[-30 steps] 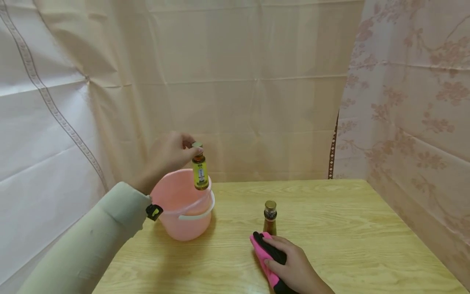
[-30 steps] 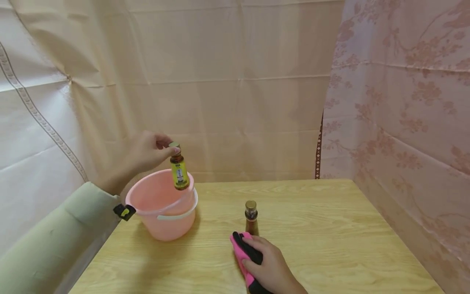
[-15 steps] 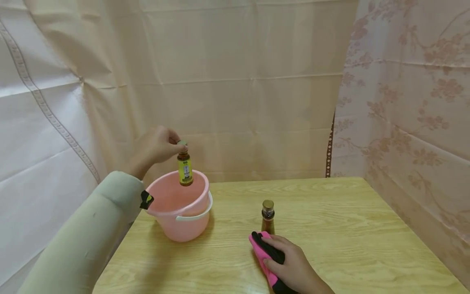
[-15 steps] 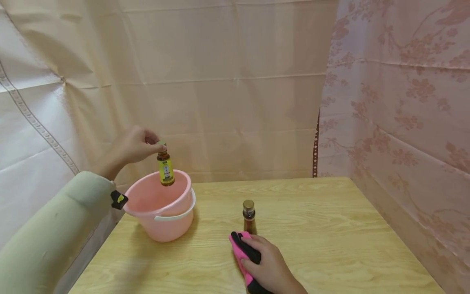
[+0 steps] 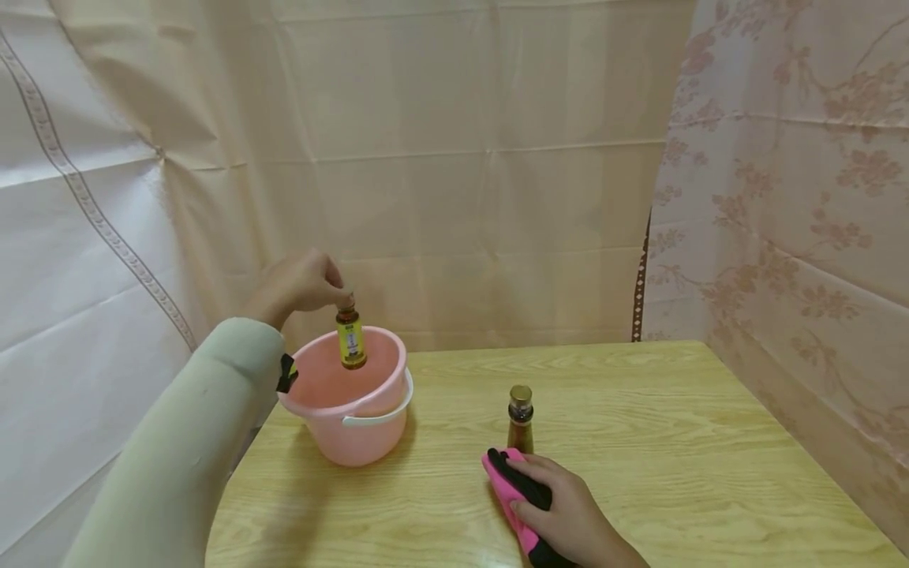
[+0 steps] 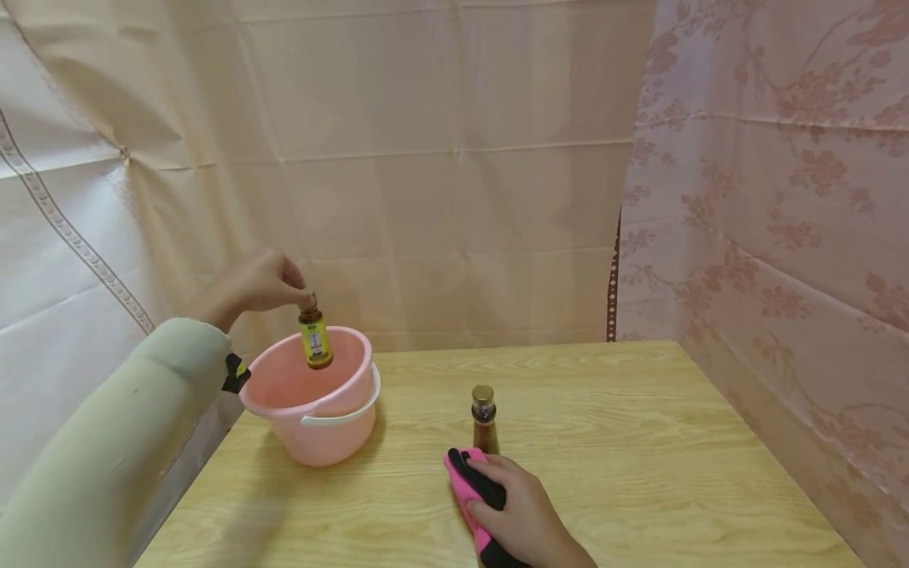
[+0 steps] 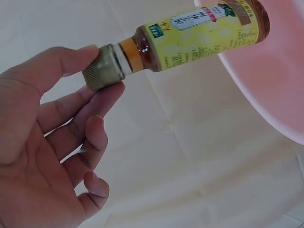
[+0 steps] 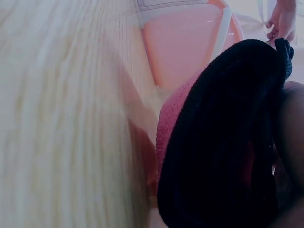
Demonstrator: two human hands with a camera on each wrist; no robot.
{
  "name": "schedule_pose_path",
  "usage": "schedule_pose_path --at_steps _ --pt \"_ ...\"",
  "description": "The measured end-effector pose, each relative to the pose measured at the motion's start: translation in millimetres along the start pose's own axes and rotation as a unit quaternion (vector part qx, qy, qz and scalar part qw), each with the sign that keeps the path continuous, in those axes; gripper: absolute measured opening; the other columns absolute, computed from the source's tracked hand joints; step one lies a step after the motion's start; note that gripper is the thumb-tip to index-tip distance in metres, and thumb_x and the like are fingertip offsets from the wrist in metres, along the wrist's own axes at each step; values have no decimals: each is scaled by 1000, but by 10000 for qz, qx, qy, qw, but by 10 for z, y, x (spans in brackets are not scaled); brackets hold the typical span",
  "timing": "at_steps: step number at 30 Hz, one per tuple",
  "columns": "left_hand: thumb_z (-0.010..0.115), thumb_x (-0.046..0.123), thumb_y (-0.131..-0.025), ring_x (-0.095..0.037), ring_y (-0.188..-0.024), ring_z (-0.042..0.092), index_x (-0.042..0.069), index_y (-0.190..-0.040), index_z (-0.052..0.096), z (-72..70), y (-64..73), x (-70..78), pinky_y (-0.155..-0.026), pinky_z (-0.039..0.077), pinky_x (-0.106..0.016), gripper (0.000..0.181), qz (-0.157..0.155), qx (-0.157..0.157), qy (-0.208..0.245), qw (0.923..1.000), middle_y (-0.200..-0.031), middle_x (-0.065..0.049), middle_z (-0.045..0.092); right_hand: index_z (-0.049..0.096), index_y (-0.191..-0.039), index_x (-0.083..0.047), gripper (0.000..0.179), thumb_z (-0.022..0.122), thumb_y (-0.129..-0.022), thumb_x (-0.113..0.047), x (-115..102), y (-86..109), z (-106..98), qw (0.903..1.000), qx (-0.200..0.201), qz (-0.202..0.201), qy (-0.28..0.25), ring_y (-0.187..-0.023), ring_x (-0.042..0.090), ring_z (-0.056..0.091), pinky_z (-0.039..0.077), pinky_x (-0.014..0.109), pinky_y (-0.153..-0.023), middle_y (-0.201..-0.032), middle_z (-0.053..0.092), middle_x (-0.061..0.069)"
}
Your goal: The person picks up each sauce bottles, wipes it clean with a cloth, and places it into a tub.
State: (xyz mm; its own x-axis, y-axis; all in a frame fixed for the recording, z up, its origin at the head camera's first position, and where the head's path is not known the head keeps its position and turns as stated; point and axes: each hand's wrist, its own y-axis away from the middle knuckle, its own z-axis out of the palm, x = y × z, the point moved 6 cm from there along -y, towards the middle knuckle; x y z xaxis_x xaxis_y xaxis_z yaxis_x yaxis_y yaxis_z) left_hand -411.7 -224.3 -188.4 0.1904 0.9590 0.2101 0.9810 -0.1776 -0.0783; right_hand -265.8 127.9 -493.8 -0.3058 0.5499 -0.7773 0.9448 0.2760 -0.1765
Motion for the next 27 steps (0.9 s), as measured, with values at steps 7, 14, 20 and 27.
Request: schedule_pose_path --at_steps 7,14,20,27 --pt "84 27 -85 -25 -84 58 9 -85 78 131 -62 -63 -73 48 -37 20 104 -323 236 9991 -90 -7 75 61 -141 -41 51 77 -92 -41 -9 -3 -13 9999 38 -25 101 -138 35 54 51 55 -101 -150 57 5" --pt "88 33 -77 -21 -78 58 12 -78 79 262 -146 -119 -66 47 -33 23 162 -596 -145 9980 -82 -4 74 62 -141 -39 51 77 -92 -42 -16 12 16 9995 72 -173 255 -136 26 56 51 47 -103 -146 60 -2" --pt "90 34 -75 -21 -79 60 12 -78 79 373 -207 -213 -67 49 -32 24 206 -778 -129 9967 -82 -4 76 61 -141 -41 51 76 -92 -43 1 9 24 9998 -17 -87 187 -138 32 54 49 55 -103 -149 58 2" --pt "92 30 -74 -24 -81 64 12 -80 80 520 -235 -274 -72 55 -36 22 196 -941 120 9953 -84 -6 76 61 -141 -40 51 76 -92 -41 -40 18 24 9996 -8 -116 246 -137 32 55 51 54 -101 -149 58 2"
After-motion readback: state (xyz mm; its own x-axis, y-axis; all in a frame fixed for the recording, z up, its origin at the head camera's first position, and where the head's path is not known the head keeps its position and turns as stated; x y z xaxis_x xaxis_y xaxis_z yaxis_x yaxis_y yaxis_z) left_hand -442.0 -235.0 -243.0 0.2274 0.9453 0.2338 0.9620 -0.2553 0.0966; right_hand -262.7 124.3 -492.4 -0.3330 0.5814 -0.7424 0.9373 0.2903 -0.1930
